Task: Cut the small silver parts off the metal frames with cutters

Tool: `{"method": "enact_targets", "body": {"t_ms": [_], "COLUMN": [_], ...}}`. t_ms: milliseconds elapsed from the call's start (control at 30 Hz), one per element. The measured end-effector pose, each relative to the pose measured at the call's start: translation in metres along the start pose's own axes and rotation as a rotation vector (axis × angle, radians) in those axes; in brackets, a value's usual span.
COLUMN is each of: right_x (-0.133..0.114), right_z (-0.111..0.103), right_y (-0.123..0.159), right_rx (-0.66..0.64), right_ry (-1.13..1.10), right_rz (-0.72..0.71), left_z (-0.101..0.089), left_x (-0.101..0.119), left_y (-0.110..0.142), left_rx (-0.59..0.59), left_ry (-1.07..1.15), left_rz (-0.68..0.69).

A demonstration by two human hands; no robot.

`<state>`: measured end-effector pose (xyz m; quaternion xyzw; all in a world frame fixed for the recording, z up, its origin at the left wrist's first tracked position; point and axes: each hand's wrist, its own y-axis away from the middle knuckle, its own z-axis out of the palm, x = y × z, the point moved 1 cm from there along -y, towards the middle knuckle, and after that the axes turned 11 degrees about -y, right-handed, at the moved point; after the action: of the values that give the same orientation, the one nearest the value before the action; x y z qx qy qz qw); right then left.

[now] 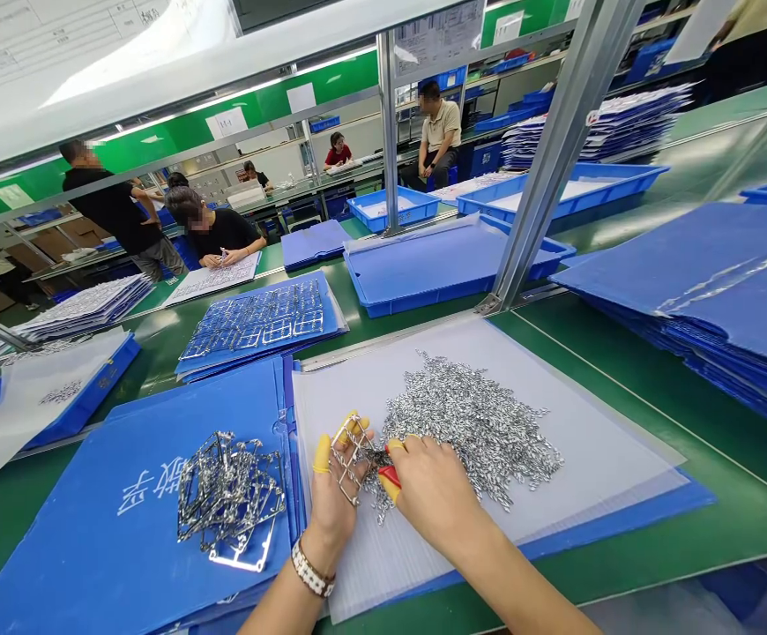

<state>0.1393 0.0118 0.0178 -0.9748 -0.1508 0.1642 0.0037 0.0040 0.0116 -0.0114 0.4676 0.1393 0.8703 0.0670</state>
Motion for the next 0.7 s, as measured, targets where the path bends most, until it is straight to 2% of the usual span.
{"method": "enact_targets", "body": {"t_ms": [333,500,700], "right_x": [-0.008,-0.017,-0.017], "right_z": [0.0,0.005,0.004], "right_y": [0.012,0.011,0.008], "right_rx": [0.003,-0.028,-0.047], "right_ry": [-0.054,-0.093,-0.115], "right_rz": [-0.055,-0.058,-0.056], "left_z": [0.0,-0.001,-0.002], "left_x": [0.005,0.002,-0.002], "left_y": [-0.002,-0.004,-0.003], "left_rx": [0.074,0.082,0.084], "left_ry": [0.113,0.119,0.063], "left_rz": [0.013,0.029,0.082]}}
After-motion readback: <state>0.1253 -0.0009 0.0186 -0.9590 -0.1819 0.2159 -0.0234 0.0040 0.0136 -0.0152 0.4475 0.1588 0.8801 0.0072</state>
